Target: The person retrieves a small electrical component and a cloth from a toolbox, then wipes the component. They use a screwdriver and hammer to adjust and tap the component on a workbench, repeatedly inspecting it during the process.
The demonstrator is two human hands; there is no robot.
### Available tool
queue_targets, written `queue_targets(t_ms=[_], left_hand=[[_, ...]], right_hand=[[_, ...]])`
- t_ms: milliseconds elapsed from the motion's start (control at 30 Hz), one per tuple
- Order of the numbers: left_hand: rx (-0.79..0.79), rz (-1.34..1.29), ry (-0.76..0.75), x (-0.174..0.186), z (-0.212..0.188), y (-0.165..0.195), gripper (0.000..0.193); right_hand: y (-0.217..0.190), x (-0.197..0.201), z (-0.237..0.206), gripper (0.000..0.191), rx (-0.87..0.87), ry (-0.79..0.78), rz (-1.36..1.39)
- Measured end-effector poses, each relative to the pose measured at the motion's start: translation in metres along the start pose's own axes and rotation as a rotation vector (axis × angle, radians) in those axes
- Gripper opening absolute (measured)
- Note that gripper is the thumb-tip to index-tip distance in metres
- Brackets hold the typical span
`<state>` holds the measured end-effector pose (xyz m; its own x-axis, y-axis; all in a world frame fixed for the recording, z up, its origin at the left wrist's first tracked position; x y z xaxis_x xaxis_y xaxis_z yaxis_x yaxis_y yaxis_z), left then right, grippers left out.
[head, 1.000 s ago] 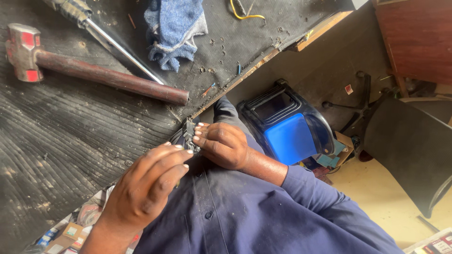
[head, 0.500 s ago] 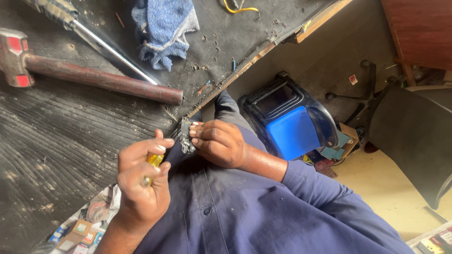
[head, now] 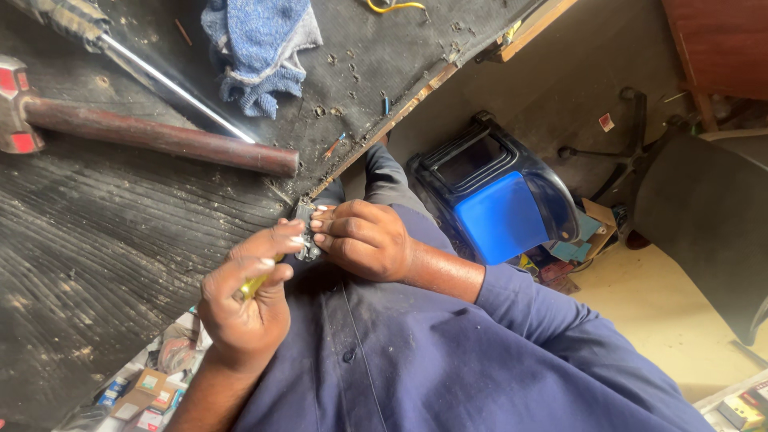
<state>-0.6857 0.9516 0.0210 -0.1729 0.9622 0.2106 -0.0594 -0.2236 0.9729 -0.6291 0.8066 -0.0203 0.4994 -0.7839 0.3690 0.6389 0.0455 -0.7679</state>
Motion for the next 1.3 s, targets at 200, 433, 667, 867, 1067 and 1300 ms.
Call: queue_targets(t_ms=[200,433,667,867,1067,1300], left_hand=[[-0.053,0.251,0.012,0.0,0.007,0.012,0.025],[-0.055,0.306,-0.002,-0.009,0.001,0.015,0.029],[-0.108,0.359,-0.007,-0.01,0.0,0.015,0.028],[-0.147,0.413,-0.035,-0.014,-0.004,0.019,0.025],[-0.128,0.388,0.023,-0.017,-0.006,0.017,0.024],[-0.078,0.405,0.083,-0.015,-0.006,0.015,0.021]], right_hand=[[-0.001,0.002,0.003,0.017,0.004,-0.005,-0.026],[0.001,0.004,0.003,0.022,0.001,-0.013,-0.026],[0.004,0.003,0.002,0.027,-0.054,0.003,-0.013],[0.005,0.002,0.001,0.029,-0.051,0.014,-0.022],[0.006,0.002,0.0,0.029,-0.061,0.007,-0.028],[0.007,0.004,0.0,0.03,-0.066,-0.008,-0.012]])
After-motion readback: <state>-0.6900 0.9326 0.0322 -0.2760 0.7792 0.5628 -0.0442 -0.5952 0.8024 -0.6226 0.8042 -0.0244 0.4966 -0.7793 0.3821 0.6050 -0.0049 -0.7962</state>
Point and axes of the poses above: each hand's wrist, its own z-axis towards the middle knuckle, its own x-axis out of the back of the hand, y = z × x, the point moved 7 cm from there along z, towards the middle knuckle
